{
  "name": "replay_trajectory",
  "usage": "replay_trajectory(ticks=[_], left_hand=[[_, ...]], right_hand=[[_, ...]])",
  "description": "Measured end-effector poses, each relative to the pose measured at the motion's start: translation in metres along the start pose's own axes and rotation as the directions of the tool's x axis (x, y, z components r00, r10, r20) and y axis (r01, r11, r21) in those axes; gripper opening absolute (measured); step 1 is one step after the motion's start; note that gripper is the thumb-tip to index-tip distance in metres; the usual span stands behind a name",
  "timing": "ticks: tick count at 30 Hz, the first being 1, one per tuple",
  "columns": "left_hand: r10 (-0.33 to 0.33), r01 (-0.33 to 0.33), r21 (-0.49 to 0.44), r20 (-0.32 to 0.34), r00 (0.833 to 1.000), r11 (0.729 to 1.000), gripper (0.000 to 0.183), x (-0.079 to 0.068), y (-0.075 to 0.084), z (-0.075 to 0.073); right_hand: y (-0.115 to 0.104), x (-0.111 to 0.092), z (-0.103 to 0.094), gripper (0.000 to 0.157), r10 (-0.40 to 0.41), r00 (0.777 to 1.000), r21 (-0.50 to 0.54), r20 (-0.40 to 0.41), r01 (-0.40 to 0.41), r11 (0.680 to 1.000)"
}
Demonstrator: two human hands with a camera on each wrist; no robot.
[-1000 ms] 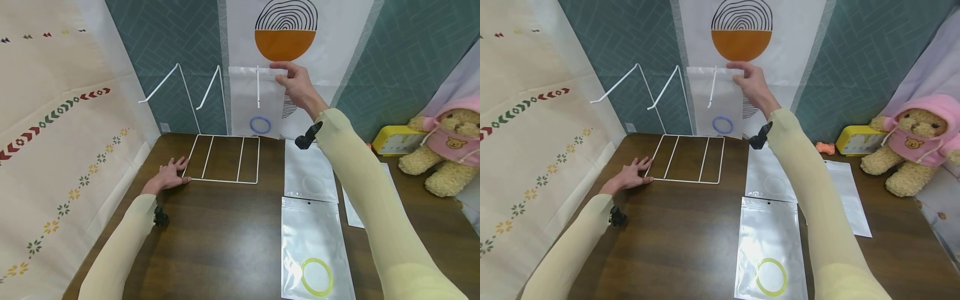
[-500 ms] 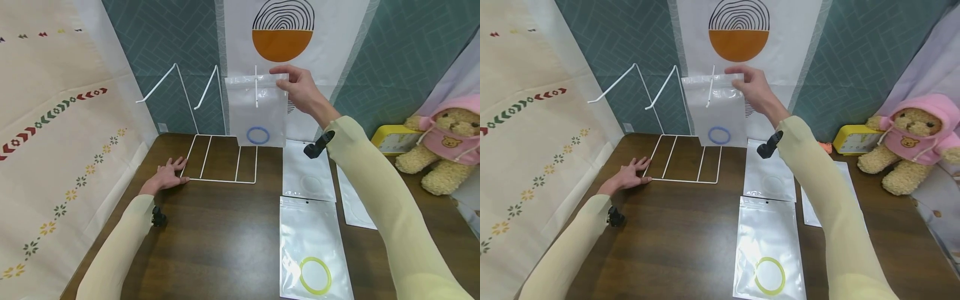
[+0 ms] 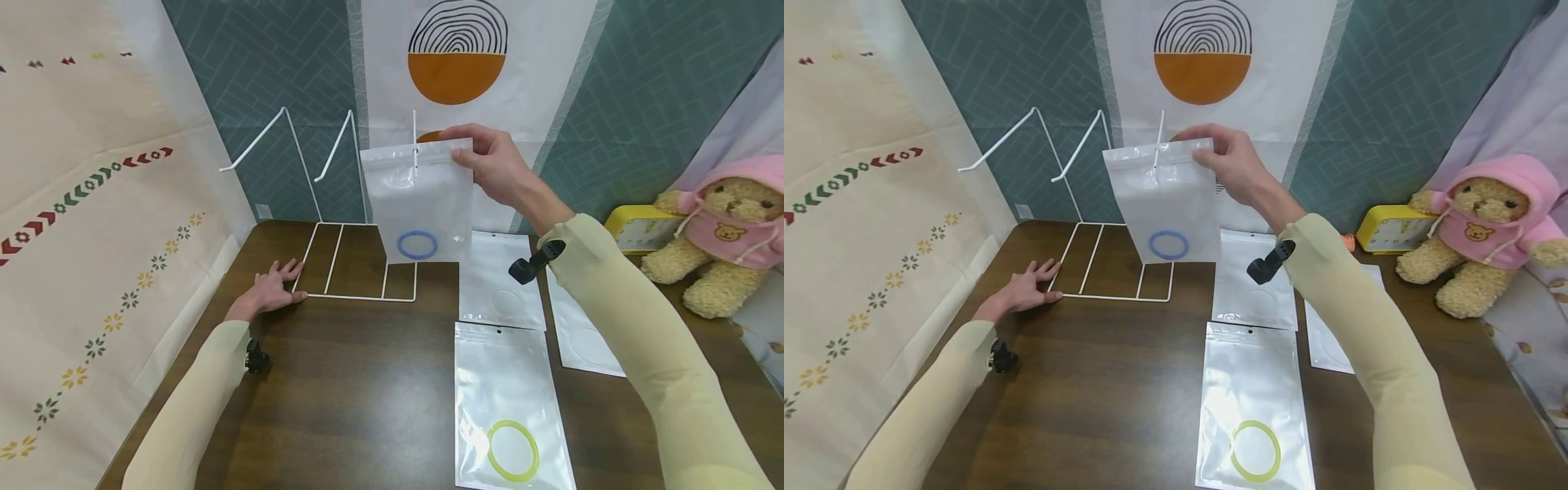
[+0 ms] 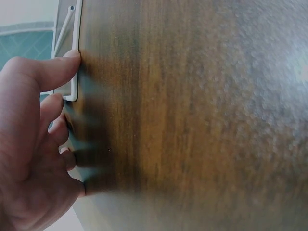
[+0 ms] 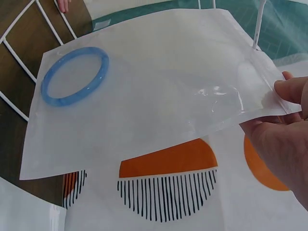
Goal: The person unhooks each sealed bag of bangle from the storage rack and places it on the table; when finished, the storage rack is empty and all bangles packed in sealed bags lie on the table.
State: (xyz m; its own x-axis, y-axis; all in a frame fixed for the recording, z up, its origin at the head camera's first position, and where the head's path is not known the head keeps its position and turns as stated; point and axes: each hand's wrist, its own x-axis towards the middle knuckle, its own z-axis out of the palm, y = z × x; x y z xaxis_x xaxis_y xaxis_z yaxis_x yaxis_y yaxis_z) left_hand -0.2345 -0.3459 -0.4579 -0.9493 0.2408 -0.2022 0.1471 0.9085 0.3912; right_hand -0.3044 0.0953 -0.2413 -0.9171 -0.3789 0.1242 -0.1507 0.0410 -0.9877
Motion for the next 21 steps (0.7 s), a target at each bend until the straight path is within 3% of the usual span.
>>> replay_trajectory(ticks=[15,21], left_hand=[[-0.008,0.008,-0.007,-0.007,1.000,1.000,0.080,0.002,-0.002,0.002],[-0.009,0.009,-0.003,-0.002,1.000,1.000,0.081,0.002,-0.002,0.002]], right_hand=[[0.001,-0.036,0.009,0.035,-0.043,0.999,-0.021,0.032,0.044,0.999],[-0.002,-0.053,0.010,0.032,-0.053,0.998,0.050,0.047,0.050,0.997]])
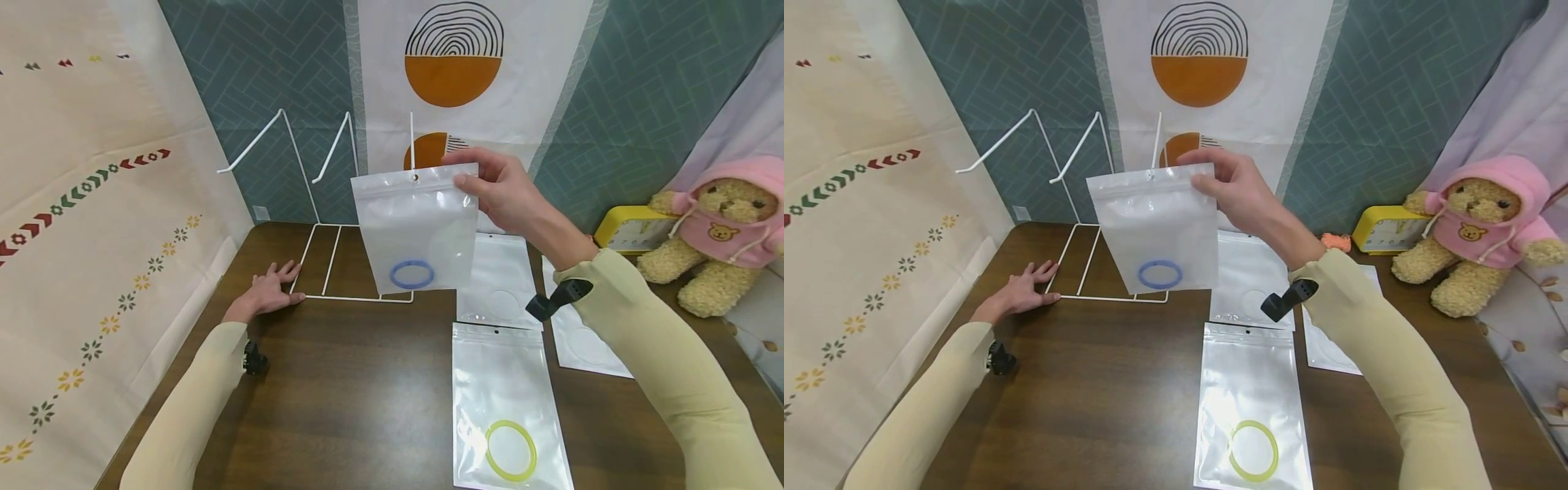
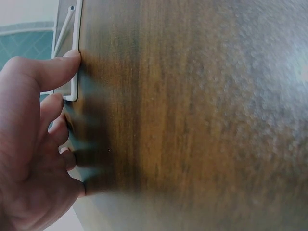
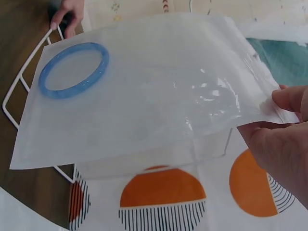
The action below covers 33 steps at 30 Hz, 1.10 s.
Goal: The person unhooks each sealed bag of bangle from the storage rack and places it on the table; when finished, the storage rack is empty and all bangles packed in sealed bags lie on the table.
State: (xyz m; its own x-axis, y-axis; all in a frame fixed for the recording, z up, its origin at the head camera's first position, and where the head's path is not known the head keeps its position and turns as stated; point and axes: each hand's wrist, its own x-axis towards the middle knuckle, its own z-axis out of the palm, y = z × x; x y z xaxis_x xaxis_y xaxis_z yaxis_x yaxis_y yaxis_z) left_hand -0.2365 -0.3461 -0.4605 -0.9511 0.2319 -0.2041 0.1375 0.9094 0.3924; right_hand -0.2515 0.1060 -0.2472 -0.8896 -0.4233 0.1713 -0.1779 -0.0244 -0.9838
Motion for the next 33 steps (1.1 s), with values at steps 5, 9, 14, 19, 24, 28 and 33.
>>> replay_trajectory(ticks=[5,9,14,19,24,28,33], left_hand=[[0.001,-0.001,-0.004,0.001,1.000,1.000,0.081,-0.001,0.001,-0.001],[0.002,-0.002,-0.001,-0.001,1.000,1.000,0.081,-0.002,0.002,-0.002],[-0.003,0.003,0.000,0.001,1.000,1.000,0.081,-0.001,0.001,-0.001],[-0.011,0.011,0.005,0.010,1.000,1.000,0.081,0.001,0.001,-0.001],[0.000,0.000,0.010,0.006,1.000,1.000,0.082,-0.001,0.002,-0.003],[0.002,-0.002,0.009,0.013,1.000,1.000,0.082,-0.001,0.002,-0.004],[-0.008,0.008,0.003,0.019,1.000,1.000,0.081,-0.001,0.002,-0.003]], right_hand=[[-0.001,-0.017,0.004,0.033,-0.009,1.000,0.048,-0.005,0.009,0.999],[-0.001,-0.028,0.007,0.031,-0.053,0.998,0.115,0.019,0.050,0.992],[-0.004,-0.033,0.011,0.029,-0.069,0.997,0.123,0.035,0.064,0.990],[-0.003,-0.046,0.019,0.029,-0.053,0.997,0.079,0.049,0.049,0.996],[0.007,-0.062,0.031,0.032,-0.042,0.995,0.094,0.086,0.034,0.995],[0.017,-0.075,0.045,0.033,-0.026,0.993,0.104,0.112,0.015,0.994],[0.031,-0.094,0.064,0.033,-0.017,0.990,0.175,0.143,-0.008,0.984]])
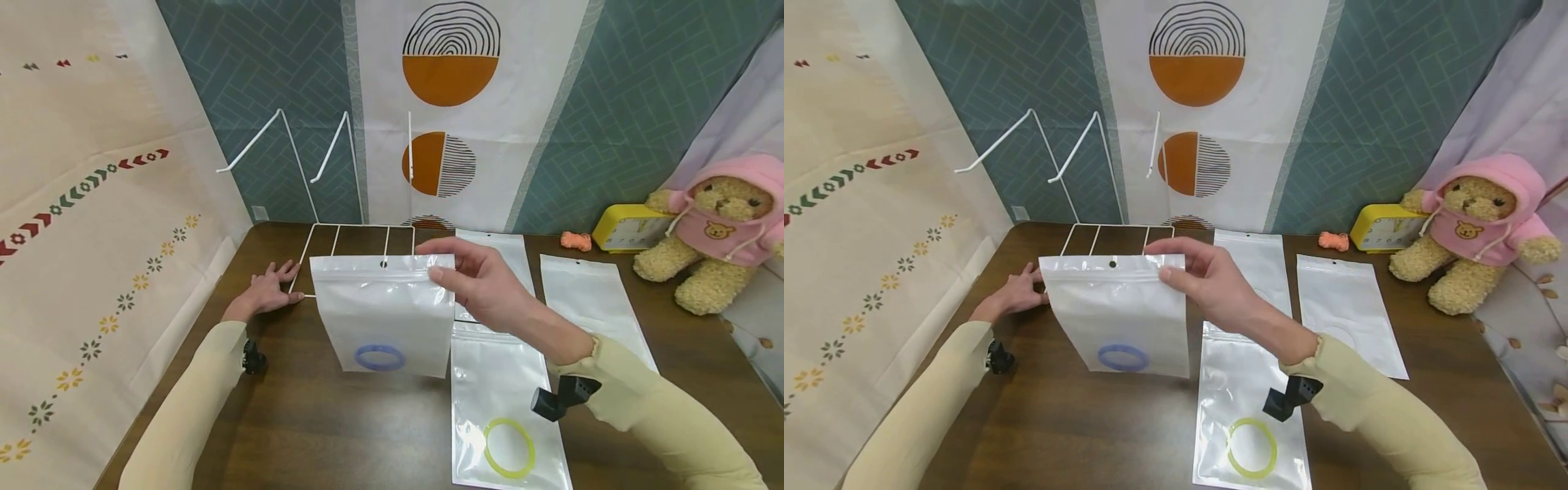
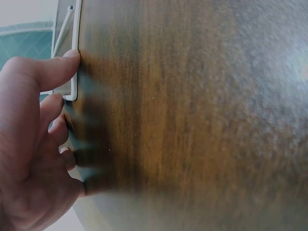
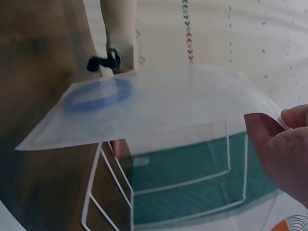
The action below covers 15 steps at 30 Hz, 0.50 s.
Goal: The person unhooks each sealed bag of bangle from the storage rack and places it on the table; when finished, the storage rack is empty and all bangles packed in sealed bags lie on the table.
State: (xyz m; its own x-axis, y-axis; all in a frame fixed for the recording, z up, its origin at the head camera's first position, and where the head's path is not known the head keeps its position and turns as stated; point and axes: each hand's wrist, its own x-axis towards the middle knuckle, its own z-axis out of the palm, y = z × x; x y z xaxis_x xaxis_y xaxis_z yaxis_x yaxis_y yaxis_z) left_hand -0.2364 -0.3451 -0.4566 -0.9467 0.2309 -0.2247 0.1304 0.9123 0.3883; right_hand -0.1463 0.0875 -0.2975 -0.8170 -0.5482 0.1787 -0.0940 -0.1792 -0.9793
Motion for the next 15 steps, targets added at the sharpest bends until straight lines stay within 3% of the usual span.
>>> replay_trajectory(ticks=[9,15], left_hand=[[-0.001,0.001,0.007,-0.016,1.000,1.000,0.080,-0.004,0.005,0.000],[-0.008,0.008,0.000,-0.008,1.000,1.000,0.081,-0.005,0.005,0.000]], right_hand=[[0.025,-0.032,0.025,0.028,0.013,0.991,0.238,0.136,-0.045,0.970],[0.045,-0.034,0.026,0.029,0.161,0.983,0.232,0.092,-0.178,0.956]])
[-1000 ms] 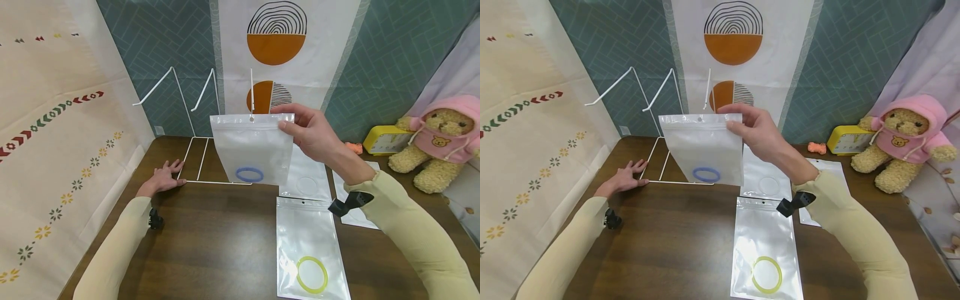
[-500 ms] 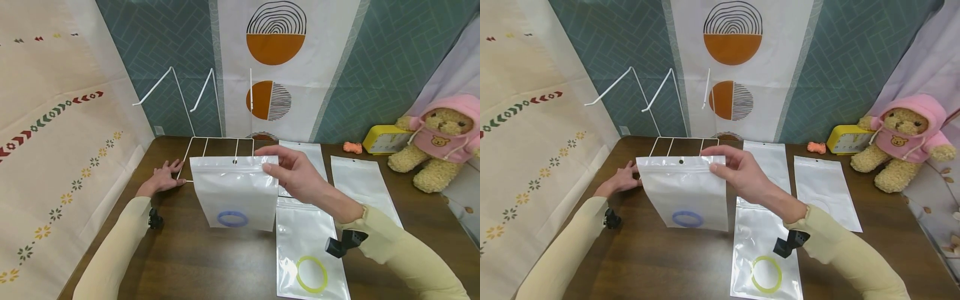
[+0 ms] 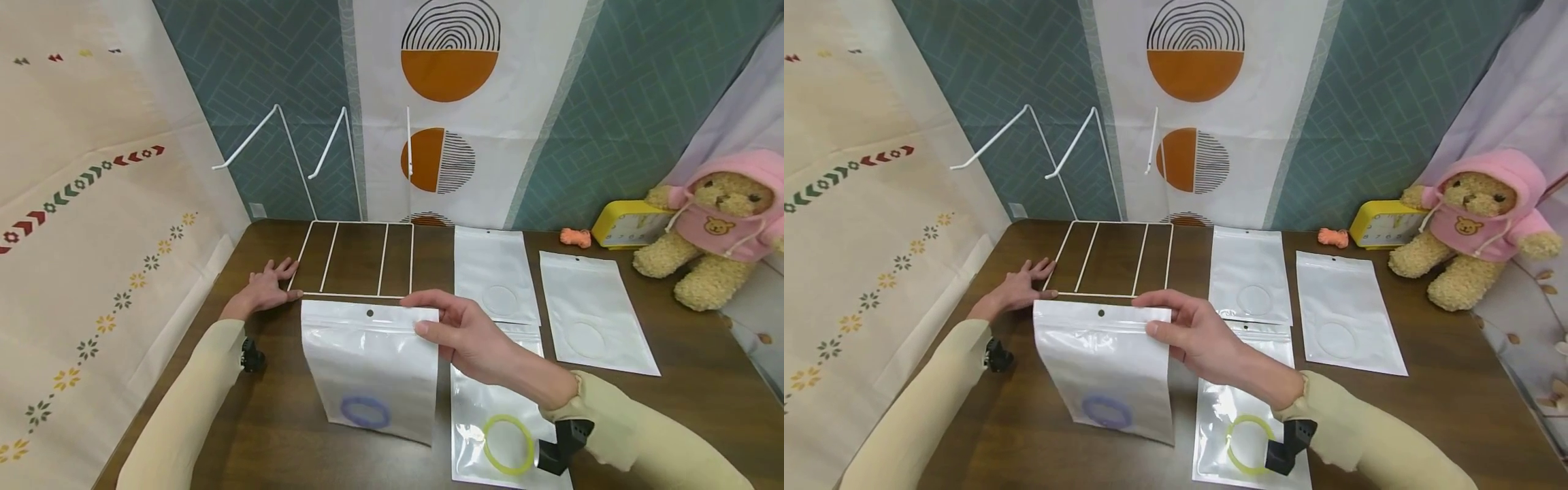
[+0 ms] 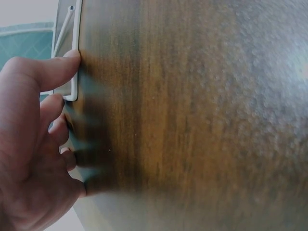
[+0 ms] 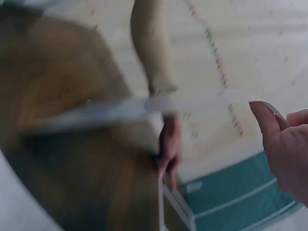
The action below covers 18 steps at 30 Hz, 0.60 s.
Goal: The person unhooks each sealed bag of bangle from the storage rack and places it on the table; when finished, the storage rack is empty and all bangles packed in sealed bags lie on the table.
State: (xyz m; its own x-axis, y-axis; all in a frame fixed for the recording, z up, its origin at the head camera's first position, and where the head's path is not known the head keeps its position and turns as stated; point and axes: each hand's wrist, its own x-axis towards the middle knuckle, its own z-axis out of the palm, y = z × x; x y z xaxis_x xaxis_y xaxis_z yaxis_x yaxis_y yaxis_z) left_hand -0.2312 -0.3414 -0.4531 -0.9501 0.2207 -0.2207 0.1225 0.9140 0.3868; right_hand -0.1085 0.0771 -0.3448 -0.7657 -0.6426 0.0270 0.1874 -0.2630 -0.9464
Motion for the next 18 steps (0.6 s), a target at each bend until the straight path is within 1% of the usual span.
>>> replay_trajectory(ticks=[3,5,8,10,13,16,18], left_hand=[[-0.002,0.002,0.001,0.009,1.000,1.000,0.081,0.002,-0.001,-0.001],[-0.008,0.008,-0.003,0.016,1.000,1.000,0.082,0.002,-0.002,0.000],[-0.012,0.012,-0.004,0.018,1.000,1.000,0.081,0.004,-0.002,0.000],[-0.012,0.012,-0.003,0.012,1.000,1.000,0.081,0.004,-0.003,0.000],[-0.007,0.007,-0.003,0.007,1.000,1.000,0.081,0.004,-0.003,0.000],[-0.005,0.005,-0.005,0.007,1.000,1.000,0.081,0.003,-0.002,0.000],[-0.004,0.004,-0.005,0.008,1.000,1.000,0.081,0.002,-0.002,0.000]], right_hand=[[0.006,0.009,-0.009,0.030,0.023,0.999,-0.013,-0.044,-0.024,1.000],[0.009,0.016,-0.015,0.031,0.021,0.998,-0.025,-0.059,-0.023,0.999],[0.014,0.023,-0.026,0.032,0.001,0.997,-0.091,-0.074,-0.008,0.996],[0.018,0.027,-0.032,0.035,-0.004,0.996,-0.147,-0.094,-0.010,0.989],[0.025,0.032,-0.041,0.036,0.001,0.991,-0.247,-0.135,-0.034,0.968],[0.033,0.035,-0.048,0.037,0.021,0.986,-0.291,-0.168,-0.070,0.954],[0.039,0.037,-0.053,0.038,0.036,0.982,-0.296,-0.183,-0.090,0.951]])
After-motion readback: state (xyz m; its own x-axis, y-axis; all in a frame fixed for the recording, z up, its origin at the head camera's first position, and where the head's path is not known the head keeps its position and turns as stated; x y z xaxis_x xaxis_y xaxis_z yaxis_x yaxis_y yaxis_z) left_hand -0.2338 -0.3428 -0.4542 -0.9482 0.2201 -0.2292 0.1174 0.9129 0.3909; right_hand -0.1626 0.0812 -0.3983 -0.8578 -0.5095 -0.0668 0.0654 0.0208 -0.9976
